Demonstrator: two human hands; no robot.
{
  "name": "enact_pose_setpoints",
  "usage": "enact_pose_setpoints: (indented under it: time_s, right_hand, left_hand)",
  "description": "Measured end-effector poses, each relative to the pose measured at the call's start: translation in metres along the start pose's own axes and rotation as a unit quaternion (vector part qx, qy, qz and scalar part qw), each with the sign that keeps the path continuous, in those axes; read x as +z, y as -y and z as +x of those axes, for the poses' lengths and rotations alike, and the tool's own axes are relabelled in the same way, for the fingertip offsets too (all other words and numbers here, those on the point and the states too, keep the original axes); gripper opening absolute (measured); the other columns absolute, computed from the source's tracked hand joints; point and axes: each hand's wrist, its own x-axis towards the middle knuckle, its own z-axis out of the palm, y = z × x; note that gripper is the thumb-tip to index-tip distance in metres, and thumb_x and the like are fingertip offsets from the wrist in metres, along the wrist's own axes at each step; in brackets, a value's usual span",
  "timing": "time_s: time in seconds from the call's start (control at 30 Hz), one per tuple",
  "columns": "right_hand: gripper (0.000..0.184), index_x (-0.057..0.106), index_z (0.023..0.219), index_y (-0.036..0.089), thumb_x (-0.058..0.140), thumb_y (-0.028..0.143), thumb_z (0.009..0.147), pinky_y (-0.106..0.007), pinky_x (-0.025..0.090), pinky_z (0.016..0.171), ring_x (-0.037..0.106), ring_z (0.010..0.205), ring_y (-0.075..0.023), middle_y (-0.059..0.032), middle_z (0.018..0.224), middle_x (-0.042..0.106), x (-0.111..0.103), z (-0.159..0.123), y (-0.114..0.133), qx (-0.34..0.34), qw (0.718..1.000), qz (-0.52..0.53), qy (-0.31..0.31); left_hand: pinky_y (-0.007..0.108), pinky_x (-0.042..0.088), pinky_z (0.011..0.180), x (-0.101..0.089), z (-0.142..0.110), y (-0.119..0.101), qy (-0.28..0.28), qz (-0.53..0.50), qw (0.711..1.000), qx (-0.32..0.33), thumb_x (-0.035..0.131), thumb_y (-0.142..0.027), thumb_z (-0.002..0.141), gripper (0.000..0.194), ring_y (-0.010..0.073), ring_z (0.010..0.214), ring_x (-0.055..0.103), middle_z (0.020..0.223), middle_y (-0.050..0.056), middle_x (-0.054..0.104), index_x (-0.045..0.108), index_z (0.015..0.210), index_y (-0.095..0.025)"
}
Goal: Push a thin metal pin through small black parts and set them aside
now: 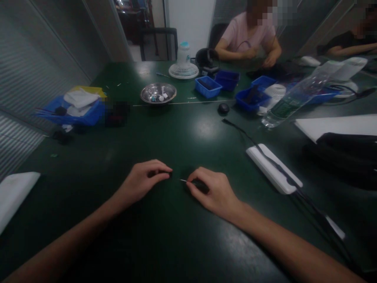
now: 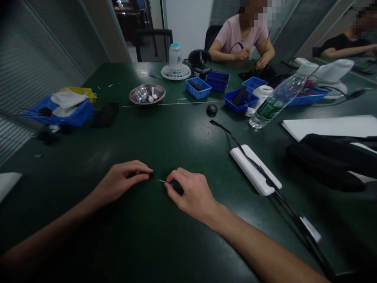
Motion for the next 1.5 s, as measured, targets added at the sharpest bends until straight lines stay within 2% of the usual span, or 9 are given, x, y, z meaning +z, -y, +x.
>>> enact_pose_setpoints:
  time_s: [0.07,0.13,0.23,0.4,0.57,0.87,1.0,1.2,1.5]
  right_hand:
    - [0.011,0.067,0.101,0.022,0.059,0.029,0.101,-0.027,0.043,0.069,0.06,0.075,-0.0143,-0.001,0.09,0.067,0.001,0.0,0.0,-0.005,1.0,-0.007,0.001]
    - [0.009,0.066,0.1,0.022,0.059,0.028,0.101,-0.027,0.042,0.068,0.059,0.073,-0.0138,-0.0005,0.089,0.066,0.001,0.0,0.001,-0.008,1.0,-0.007,0.004]
    - [0.009,0.066,0.1,0.022,0.059,0.027,0.101,-0.027,0.041,0.067,0.059,0.072,-0.0136,-0.0003,0.088,0.065,0.001,0.0,0.001,-0.008,1.0,-0.017,0.014]
    - [0.009,0.066,0.1,0.022,0.059,0.027,0.101,-0.027,0.04,0.066,0.059,0.072,-0.0137,-0.0007,0.089,0.065,0.002,0.0,0.0,-0.009,0.999,-0.028,0.015]
    - [0.006,0.065,0.099,0.022,0.06,0.025,0.1,-0.027,0.04,0.067,0.059,0.072,-0.0131,-0.0002,0.089,0.064,0.004,0.0,-0.003,-0.023,1.0,-0.019,0.008]
    - [0.009,0.065,0.097,0.021,0.058,0.024,0.101,-0.027,0.037,0.063,0.058,0.072,-0.0129,0.0001,0.086,0.062,0.002,-0.002,0.0,-0.053,0.997,-0.046,0.025]
    - [0.011,0.065,0.098,0.02,0.056,0.024,0.102,-0.027,0.037,0.064,0.058,0.073,-0.0128,-0.0003,0.087,0.061,0.003,-0.003,0.0,-0.072,0.995,-0.053,0.036]
    - [0.013,0.065,0.097,0.019,0.054,0.022,0.104,-0.028,0.037,0.063,0.059,0.073,-0.013,-0.0007,0.085,0.061,0.005,-0.005,0.002,-0.084,0.994,-0.074,0.016]
    - [0.018,0.065,0.1,0.019,0.049,0.023,0.107,-0.03,0.038,0.062,0.06,0.073,-0.0149,-0.0024,0.086,0.063,0.009,0.0,0.003,-0.092,0.992,-0.075,0.037]
  left_hand:
    - [0.034,0.057,0.091,0.017,0.003,-0.009,0.014,-0.016,1.0,0.023,0.071,-0.03,0.095,0.018,0.0198,0.103,0.072,0.114,0.003,0.077,0.08,0.11,-0.029]
    - [0.035,0.056,0.092,0.023,0.002,-0.011,0.015,-0.027,0.999,0.034,0.07,-0.026,0.095,0.019,0.0193,0.104,0.071,0.114,0.003,0.076,0.08,0.112,-0.029]
    - [0.035,0.056,0.092,0.022,0.0,-0.009,0.015,-0.039,0.998,0.047,0.069,-0.023,0.096,0.02,0.0191,0.104,0.071,0.113,0.004,0.076,0.08,0.112,-0.028]
    - [0.03,0.056,0.082,0.021,-0.001,-0.012,0.013,-0.036,0.998,0.042,0.075,-0.023,0.093,0.014,0.0172,0.094,0.071,0.108,0.003,0.076,0.08,0.106,-0.026]
    - [0.032,0.057,0.089,0.024,-0.002,-0.009,0.009,-0.046,0.997,0.068,0.077,-0.023,0.092,0.015,0.0173,0.096,0.071,0.105,0.004,0.077,0.081,0.106,-0.024]
    - [0.03,0.056,0.091,0.024,-0.002,0.002,0.048,-0.055,0.992,0.106,0.069,-0.021,0.098,0.019,0.0159,0.1,0.071,0.109,0.003,0.076,0.08,0.112,-0.026]
    - [0.03,0.055,0.091,0.025,-0.004,0.0,0.041,-0.038,0.992,0.113,0.068,-0.02,0.098,0.017,0.0162,0.1,0.07,0.108,0.004,0.076,0.079,0.111,-0.024]
    - [0.029,0.055,0.09,0.025,-0.003,-0.002,0.048,-0.029,0.99,0.132,0.066,-0.019,0.1,0.019,0.0155,0.101,0.07,0.109,0.003,0.076,0.078,0.114,-0.023]
    - [0.028,0.054,0.089,0.037,-0.008,-0.006,0.049,-0.019,0.986,0.159,0.063,-0.016,0.101,0.019,0.016,0.1,0.066,0.106,0.004,0.074,0.074,0.116,-0.02]
